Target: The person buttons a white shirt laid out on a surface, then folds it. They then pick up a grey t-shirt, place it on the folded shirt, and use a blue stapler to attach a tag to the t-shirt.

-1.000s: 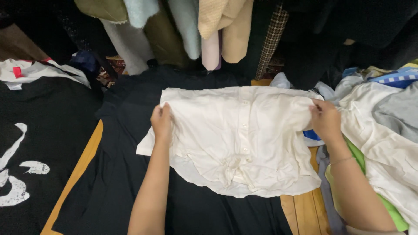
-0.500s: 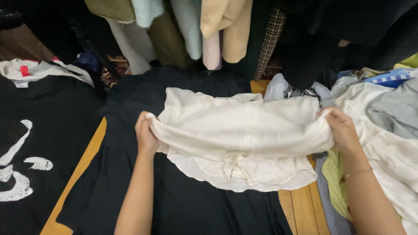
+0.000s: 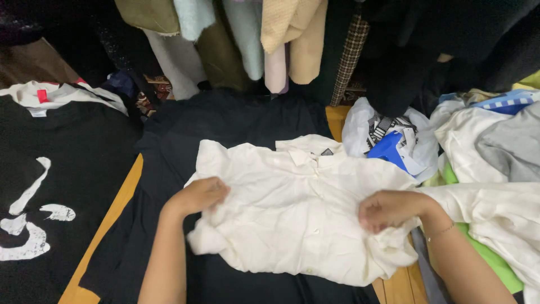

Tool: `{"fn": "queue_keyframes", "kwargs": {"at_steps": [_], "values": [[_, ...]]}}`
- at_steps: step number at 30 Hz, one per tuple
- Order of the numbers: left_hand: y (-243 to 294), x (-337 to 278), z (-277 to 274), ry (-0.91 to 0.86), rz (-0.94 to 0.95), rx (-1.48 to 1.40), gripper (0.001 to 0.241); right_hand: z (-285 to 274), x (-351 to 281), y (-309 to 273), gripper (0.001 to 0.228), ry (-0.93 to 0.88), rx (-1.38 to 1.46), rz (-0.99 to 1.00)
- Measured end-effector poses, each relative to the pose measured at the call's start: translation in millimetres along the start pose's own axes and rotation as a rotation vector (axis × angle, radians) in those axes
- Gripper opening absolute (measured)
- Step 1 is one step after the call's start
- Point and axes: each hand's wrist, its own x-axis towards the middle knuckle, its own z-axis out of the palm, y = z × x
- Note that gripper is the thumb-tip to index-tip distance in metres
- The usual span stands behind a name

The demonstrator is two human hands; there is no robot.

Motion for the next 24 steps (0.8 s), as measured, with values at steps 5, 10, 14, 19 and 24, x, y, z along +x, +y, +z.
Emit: {"fn": "queue_keyframes", "kwargs": {"at_steps": [5, 10, 14, 19, 24], "values": [[13, 78, 24, 0.298, 0.246, -0.060, 0.033, -37, 62, 16, 0.019, 0.479, -0.168, -0.205], [-7, 178, 69, 0.549, 0.471, 0.047, 0.023, -56, 115, 32, 0.034, 0.894, -0.386, -0.172], [2, 183, 88, 0.607, 0.262, 0.333, 0.039, -40, 108, 0, 0.074, 0.854, -0.353, 0.014], [15, 164, 87, 0.623, 0.182, 0.360, 0.041, -39, 103, -14, 0.082, 0.829, -0.344, 0.128], [8, 172, 87, 0.754, 0.349, 0.272, 0.017, -51, 103, -7, 0.046, 0.763, -0.466, 0.091]]}}
